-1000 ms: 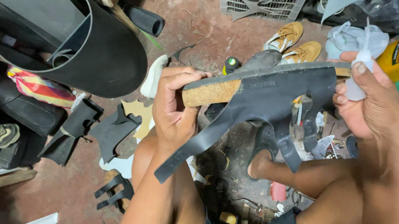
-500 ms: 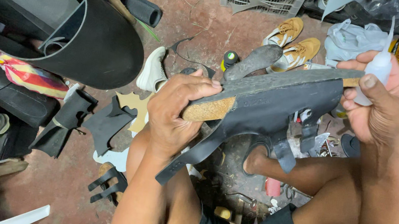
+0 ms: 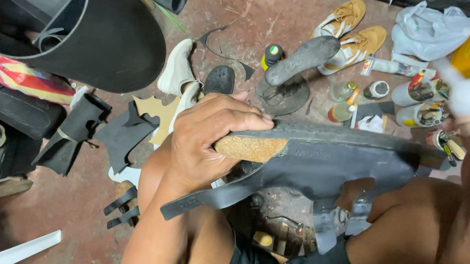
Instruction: The person hammers a sandal sole, applies liquid adhesive from a bottle to the edges of the shoe components, and presses a leather strap against the footbed to secure it.
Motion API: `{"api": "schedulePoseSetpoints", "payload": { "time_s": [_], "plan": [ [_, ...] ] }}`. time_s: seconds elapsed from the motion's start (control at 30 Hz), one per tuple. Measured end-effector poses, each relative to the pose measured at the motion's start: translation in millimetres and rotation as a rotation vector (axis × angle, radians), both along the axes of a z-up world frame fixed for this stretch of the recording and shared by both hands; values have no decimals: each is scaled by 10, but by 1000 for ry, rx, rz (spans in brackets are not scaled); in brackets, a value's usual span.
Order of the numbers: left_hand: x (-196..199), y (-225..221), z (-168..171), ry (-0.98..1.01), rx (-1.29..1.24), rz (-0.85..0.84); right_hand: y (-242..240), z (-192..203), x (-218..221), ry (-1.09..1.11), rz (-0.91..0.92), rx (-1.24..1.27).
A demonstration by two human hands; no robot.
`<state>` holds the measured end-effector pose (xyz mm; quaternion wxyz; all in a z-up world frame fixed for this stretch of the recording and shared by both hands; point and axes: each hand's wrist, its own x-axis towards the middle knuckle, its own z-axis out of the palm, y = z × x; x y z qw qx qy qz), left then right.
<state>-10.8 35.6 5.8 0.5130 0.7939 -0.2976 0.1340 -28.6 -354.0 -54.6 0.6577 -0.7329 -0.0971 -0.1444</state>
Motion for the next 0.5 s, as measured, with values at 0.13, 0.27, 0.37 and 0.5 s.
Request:
{"api": "schedulePoseSetpoints", "payload": {
  "time_s": [0.13,0.27,0.37,0.5],
  "plan": [
    [12,-19,16,-15,59,-18,376,350,-90,-72,101,-97],
    [24,-32,36,0,80,-3,614,650,-173,55,190,-167],
    [33,-38,42,5,85,-7,680,826,-188,86,236,-476],
    [56,-15,49,42,91,-44,854,850,-164,-251,133,-618]
  ]
}}
